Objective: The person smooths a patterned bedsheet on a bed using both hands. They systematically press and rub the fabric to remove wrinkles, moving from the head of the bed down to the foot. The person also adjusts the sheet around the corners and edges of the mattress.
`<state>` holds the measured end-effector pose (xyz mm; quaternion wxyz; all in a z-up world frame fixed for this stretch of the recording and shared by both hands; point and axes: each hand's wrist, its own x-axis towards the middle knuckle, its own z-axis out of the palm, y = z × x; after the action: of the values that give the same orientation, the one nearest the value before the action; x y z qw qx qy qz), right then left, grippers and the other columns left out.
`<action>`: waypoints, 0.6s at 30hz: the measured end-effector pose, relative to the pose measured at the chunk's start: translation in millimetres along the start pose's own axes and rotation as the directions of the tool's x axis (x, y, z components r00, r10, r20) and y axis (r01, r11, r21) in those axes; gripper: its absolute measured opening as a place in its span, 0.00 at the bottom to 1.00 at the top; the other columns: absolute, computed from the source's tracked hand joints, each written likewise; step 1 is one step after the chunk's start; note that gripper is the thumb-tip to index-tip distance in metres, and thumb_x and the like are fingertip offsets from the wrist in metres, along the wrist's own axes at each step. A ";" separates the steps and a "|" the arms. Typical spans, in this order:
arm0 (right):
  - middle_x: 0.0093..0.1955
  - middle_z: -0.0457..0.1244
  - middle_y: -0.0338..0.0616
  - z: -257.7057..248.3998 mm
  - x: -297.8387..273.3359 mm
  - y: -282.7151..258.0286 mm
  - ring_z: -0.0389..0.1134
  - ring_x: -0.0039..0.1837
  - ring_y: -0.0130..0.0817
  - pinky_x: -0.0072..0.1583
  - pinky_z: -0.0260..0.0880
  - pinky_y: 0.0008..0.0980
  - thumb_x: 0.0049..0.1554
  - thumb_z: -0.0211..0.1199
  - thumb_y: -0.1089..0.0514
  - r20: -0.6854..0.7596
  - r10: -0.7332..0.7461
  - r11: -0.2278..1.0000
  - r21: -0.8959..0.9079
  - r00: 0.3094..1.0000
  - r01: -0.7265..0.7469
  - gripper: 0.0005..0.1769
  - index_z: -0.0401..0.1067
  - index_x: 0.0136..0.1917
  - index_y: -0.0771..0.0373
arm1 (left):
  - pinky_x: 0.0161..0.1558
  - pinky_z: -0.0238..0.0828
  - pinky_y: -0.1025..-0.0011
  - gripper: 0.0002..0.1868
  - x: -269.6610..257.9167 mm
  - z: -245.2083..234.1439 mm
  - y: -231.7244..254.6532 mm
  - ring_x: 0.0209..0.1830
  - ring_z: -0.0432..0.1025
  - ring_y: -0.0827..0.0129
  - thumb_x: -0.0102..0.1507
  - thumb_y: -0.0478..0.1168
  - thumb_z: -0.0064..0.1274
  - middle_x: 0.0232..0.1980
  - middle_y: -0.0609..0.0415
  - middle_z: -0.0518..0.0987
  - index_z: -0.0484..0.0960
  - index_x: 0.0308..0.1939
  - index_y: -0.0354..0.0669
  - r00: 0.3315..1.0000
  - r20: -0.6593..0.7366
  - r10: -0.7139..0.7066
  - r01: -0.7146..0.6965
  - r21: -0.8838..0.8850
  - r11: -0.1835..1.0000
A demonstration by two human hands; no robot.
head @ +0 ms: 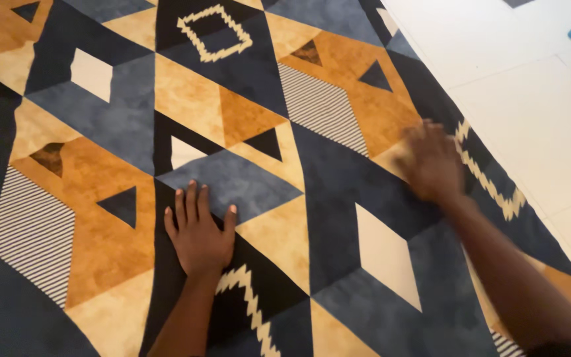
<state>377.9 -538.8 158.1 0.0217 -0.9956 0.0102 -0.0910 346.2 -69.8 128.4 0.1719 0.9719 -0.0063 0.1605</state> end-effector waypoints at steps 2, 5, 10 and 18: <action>0.81 0.48 0.62 -10.9 6.9 49.8 0.43 0.81 0.61 0.70 0.36 0.75 0.65 0.48 0.35 -0.028 0.252 0.967 0.042 0.967 -0.250 0.39 0.55 0.79 0.61 | 0.78 0.34 0.51 0.37 -0.7 -3.0 4.5 0.83 0.47 0.57 0.66 0.62 0.43 0.80 0.51 0.60 0.68 0.72 0.42 1.000 -0.008 -0.013 0.013 -0.007 1.000; 0.78 0.43 0.77 -11.3 26.6 58.8 0.35 0.80 0.78 0.66 0.24 0.88 0.70 0.47 0.34 -0.098 0.568 0.823 0.054 0.817 -0.566 0.41 0.51 0.78 0.71 | 0.78 0.35 0.50 0.36 1.6 -7.0 4.4 0.82 0.48 0.57 0.66 0.61 0.44 0.79 0.51 0.61 0.69 0.71 0.41 0.999 -0.035 -0.016 0.016 -0.007 1.000; 0.81 0.43 0.79 41.2 39.0 -116.0 0.40 0.82 0.74 0.77 0.38 0.68 0.64 0.58 0.53 -0.372 -0.200 0.964 0.089 0.906 0.249 0.29 0.63 0.75 0.69 | 0.77 0.36 0.49 0.36 0.2 -4.8 4.8 0.81 0.50 0.54 0.65 0.60 0.45 0.78 0.49 0.63 0.70 0.70 0.41 0.998 -0.064 0.003 -0.004 -0.018 1.000; 0.81 0.49 0.53 50.4 63.2 -295.2 0.44 0.82 0.50 0.78 0.40 0.64 0.66 0.49 0.34 -0.122 -0.607 0.710 0.361 0.786 0.604 0.36 0.64 0.78 0.55 | 0.77 0.39 0.47 0.34 -3.4 4.2 -1.4 0.81 0.52 0.52 0.66 0.58 0.47 0.78 0.48 0.64 0.72 0.69 0.39 0.995 -0.091 0.039 -0.040 -0.012 0.999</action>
<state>454.1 -243.4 133.3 0.1837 -0.9200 -0.3342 -0.0903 344.3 -70.0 123.2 0.1754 0.9621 -0.0188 0.2080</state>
